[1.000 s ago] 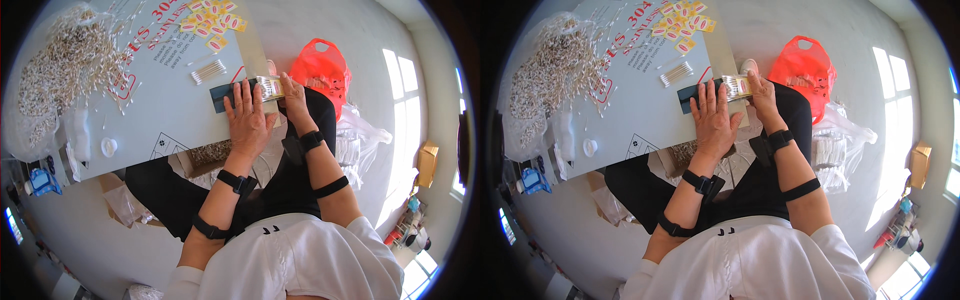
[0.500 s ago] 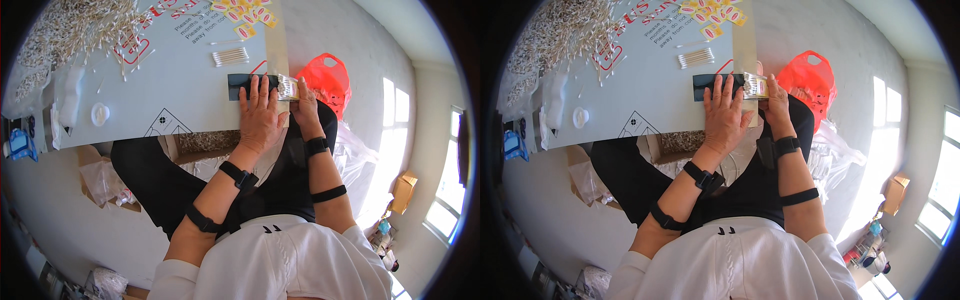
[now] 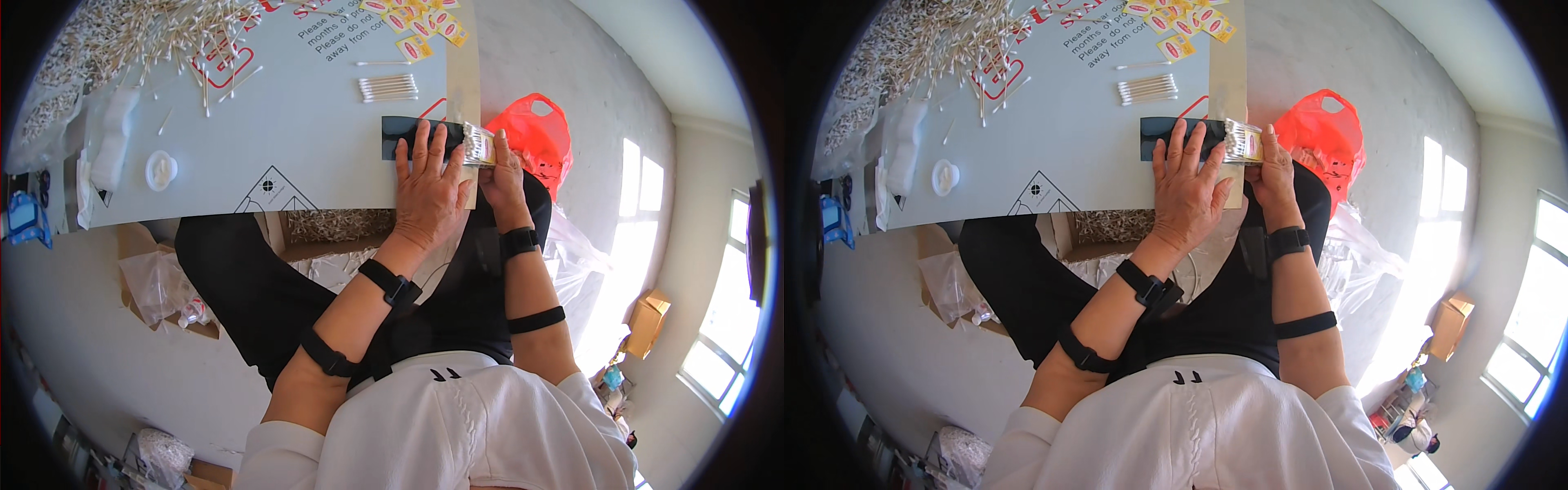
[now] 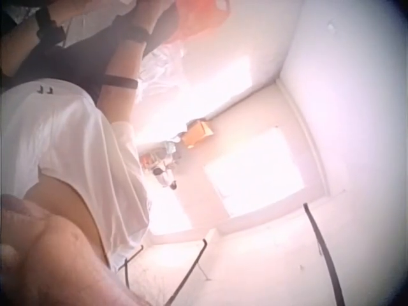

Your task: Arranging cotton swabs into small plastic packs and sealing them for distribution.

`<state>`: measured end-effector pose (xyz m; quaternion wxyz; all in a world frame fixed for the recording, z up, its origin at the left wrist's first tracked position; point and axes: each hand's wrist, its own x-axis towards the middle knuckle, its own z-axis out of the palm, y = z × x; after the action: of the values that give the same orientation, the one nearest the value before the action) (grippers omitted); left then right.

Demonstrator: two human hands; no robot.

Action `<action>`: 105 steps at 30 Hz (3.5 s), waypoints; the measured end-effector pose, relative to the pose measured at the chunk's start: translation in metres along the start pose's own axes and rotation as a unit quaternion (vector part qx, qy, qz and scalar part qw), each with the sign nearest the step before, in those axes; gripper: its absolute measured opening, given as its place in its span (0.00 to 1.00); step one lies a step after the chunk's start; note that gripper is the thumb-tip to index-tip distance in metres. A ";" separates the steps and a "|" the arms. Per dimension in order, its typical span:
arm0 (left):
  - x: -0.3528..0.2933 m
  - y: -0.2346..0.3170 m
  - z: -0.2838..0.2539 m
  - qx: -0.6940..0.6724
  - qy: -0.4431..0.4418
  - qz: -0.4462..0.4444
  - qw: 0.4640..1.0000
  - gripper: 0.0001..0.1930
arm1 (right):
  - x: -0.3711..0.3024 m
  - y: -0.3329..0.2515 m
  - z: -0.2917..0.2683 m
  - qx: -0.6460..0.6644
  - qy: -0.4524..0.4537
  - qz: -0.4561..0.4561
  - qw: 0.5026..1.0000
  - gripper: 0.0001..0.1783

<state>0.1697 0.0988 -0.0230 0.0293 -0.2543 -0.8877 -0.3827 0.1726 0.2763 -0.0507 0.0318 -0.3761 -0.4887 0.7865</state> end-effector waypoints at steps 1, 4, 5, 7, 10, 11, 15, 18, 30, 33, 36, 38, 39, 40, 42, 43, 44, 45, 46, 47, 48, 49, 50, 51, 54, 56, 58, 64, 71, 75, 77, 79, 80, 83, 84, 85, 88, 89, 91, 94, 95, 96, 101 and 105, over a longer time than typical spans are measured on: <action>0.000 0.001 0.000 -0.001 -0.002 -0.001 1.000 0.26 | 0.001 0.000 0.000 0.003 0.003 0.004 1.000 0.21; 0.000 0.004 0.002 -0.006 -0.005 -0.003 1.000 0.25 | 0.003 0.003 -0.002 0.004 0.007 0.003 1.000 0.21; -0.001 0.005 0.002 -0.009 -0.006 -0.004 1.000 0.25 | 0.003 0.004 -0.002 0.001 0.008 -0.003 1.000 0.21; -0.002 0.005 0.003 -0.008 -0.009 -0.004 1.000 0.26 | 0.002 0.003 -0.001 0.002 0.013 -0.003 1.000 0.21; -0.002 0.004 0.002 -0.013 -0.013 -0.004 1.000 0.26 | -0.001 0.003 0.002 0.004 0.015 0.001 1.000 0.21; -0.002 0.004 0.002 -0.019 -0.014 -0.004 1.000 0.26 | -0.001 0.003 0.003 0.004 0.013 0.005 1.000 0.21; -0.001 0.004 0.001 -0.022 -0.008 0.000 1.000 0.25 | 0.003 0.005 -0.002 0.034 0.008 0.021 0.999 0.22; -0.001 0.004 0.000 -0.030 -0.006 -0.003 1.000 0.25 | 0.005 0.007 -0.003 0.041 0.023 0.028 0.998 0.22; -0.002 0.000 0.002 -0.040 0.032 0.008 0.999 0.18 | 0.004 0.005 -0.002 0.050 0.015 0.039 0.998 0.22; -0.002 -0.001 0.002 -0.041 0.037 0.009 0.998 0.17 | 0.003 0.004 -0.002 0.042 0.014 0.033 0.999 0.22; -0.002 -0.001 0.003 -0.051 0.049 0.007 0.997 0.16 | 0.003 0.004 -0.003 0.045 -0.001 0.038 0.998 0.22; -0.002 -0.001 0.004 -0.055 0.050 0.007 0.997 0.16 | 0.002 0.003 -0.001 0.040 0.014 0.033 0.999 0.22; -0.002 -0.001 0.004 -0.054 0.050 0.008 0.997 0.16 | 0.002 0.003 -0.001 0.041 0.013 0.033 0.999 0.22; -0.002 -0.002 0.004 -0.050 0.048 0.008 0.998 0.16 | 0.002 0.003 0.000 0.042 0.013 0.034 0.998 0.22; -0.002 -0.002 0.003 -0.046 0.046 0.010 0.998 0.16 | 0.003 0.003 0.000 0.044 0.012 0.034 0.998 0.21; -0.002 -0.002 0.003 -0.047 0.043 0.010 0.998 0.17 | 0.003 0.003 -0.001 0.046 0.012 0.038 0.998 0.21; -0.002 -0.002 0.003 -0.047 0.039 0.010 0.998 0.18 | 0.004 0.003 -0.002 0.048 0.011 0.042 0.998 0.21; -0.001 -0.002 0.002 -0.048 0.038 0.012 0.998 0.18 | 0.003 0.003 -0.003 0.048 0.013 0.041 0.998 0.21; 0.000 -0.001 0.002 -0.041 0.026 0.010 0.999 0.21 | 0.002 0.002 -0.006 0.047 0.000 0.033 0.998 0.19; 0.001 0.000 0.002 -0.034 0.013 0.009 0.999 0.24 | 0.001 0.002 -0.008 0.046 -0.012 0.024 0.999 0.19; 0.003 0.000 0.002 -0.034 0.013 0.010 0.999 0.24 | 0.000 0.001 -0.006 0.047 -0.011 0.024 0.999 0.19; 0.004 0.001 0.002 -0.016 -0.002 -0.001 1.000 0.28 | -0.001 0.000 -0.004 0.021 -0.002 0.005 1.000 0.19; 0.005 0.003 0.003 0.001 -0.017 -0.012 1.000 0.32 | -0.002 -0.001 -0.003 -0.005 0.007 -0.014 1.000 0.19; 0.006 0.004 0.005 0.002 -0.018 -0.012 1.000 0.32 | -0.005 -0.002 0.001 -0.004 0.007 -0.014 1.000 0.19; 0.007 0.007 0.008 0.044 -0.064 -0.010 0.997 0.39 | -0.011 -0.005 0.011 -0.146 0.059 -0.089 0.983 0.20; 0.008 0.008 0.008 0.066 -0.083 -0.001 0.994 0.41 | -0.014 -0.006 0.015 -0.198 0.093 -0.154 0.963 0.25; 0.008 0.008 0.009 0.058 -0.081 0.003 0.995 0.42 | -0.012 -0.007 0.010 -0.205 0.094 -0.170 0.959 0.26; 0.012 0.004 0.007 0.069 -0.067 -0.002 0.995 0.44 | -0.020 -0.015 0.006 -0.058 0.104 -0.116 0.986 0.24; 0.021 0.003 0.011 0.123 -0.107 0.028 0.986 0.41 | -0.022 -0.003 -0.011 0.097 0.058 -0.069 0.991 0.11; 0.022 0.005 0.014 0.104 -0.101 0.040 0.989 0.43 | -0.020 -0.002 -0.017 0.085 0.092 -0.118 0.985 0.09; 0.022 0.004 0.014 0.120 -0.108 0.036 0.986 0.43 | -0.020 -0.003 -0.014 0.035 0.112 -0.142 0.983 0.09; 0.022 0.004 0.013 0.120 -0.109 0.035 0.986 0.43 | -0.019 -0.005 -0.014 -0.016 0.132 -0.165 0.977 0.10; 0.022 0.004 0.013 0.118 -0.111 0.030 0.986 0.43 | -0.018 -0.006 -0.014 -0.015 0.129 -0.158 0.979 0.11; 0.026 0.005 0.011 0.102 -0.091 0.014 0.991 0.43 | -0.019 -0.012 -0.010 0.007 0.118 -0.123 0.985 0.12; 0.028 0.005 0.011 0.103 -0.092 0.016 0.990 0.43 | -0.019 -0.014 -0.009 0.022 0.108 -0.096 0.989 0.13; 0.032 0.005 0.011 0.115 -0.085 0.022 0.990 0.43 | -0.018 -0.014 -0.010 0.024 0.109 -0.096 0.989 0.13; 0.036 0.003 0.015 0.136 -0.077 0.023 0.987 0.43 | -0.009 -0.012 -0.012 0.033 0.107 -0.086 0.990 0.14; 0.037 0.002 0.016 0.145 -0.075 0.016 0.986 0.43 | -0.005 -0.010 -0.013 0.027 0.098 -0.091 0.991 0.13; 0.035 0.002 0.017 0.154 -0.083 0.021 0.984 0.43 | -0.005 -0.008 -0.007 0.023 0.088 -0.095 0.991 0.13; 0.034 0.005 0.018 0.160 -0.092 0.024 0.983 0.43 | -0.003 -0.003 0.002 0.039 0.117 -0.147 0.981 0.11; 0.034 0.005 0.017 0.157 -0.093 0.021 0.983 0.43 | -0.004 -0.002 0.003 0.038 0.117 -0.163 0.979 0.11; 0.034 0.006 0.017 0.157 -0.094 0.021 0.983 0.43 | -0.004 -0.002 0.003 0.037 0.116 -0.178 0.976 0.11; 0.035 0.003 0.017 0.126 -0.078 0.010 0.989 0.43 | -0.012 -0.007 0.006 -0.021 0.107 -0.180 0.978 0.11; 0.029 0.003 0.014 0.139 -0.073 0.034 0.987 0.43 | -0.022 -0.014 0.004 -0.051 0.063 -0.133 0.988 0.13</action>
<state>0.1479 0.1233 -0.0237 0.0122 -0.3051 -0.9228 -0.2351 0.1814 0.2716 -0.0265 0.1478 -0.3573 -0.5709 0.7243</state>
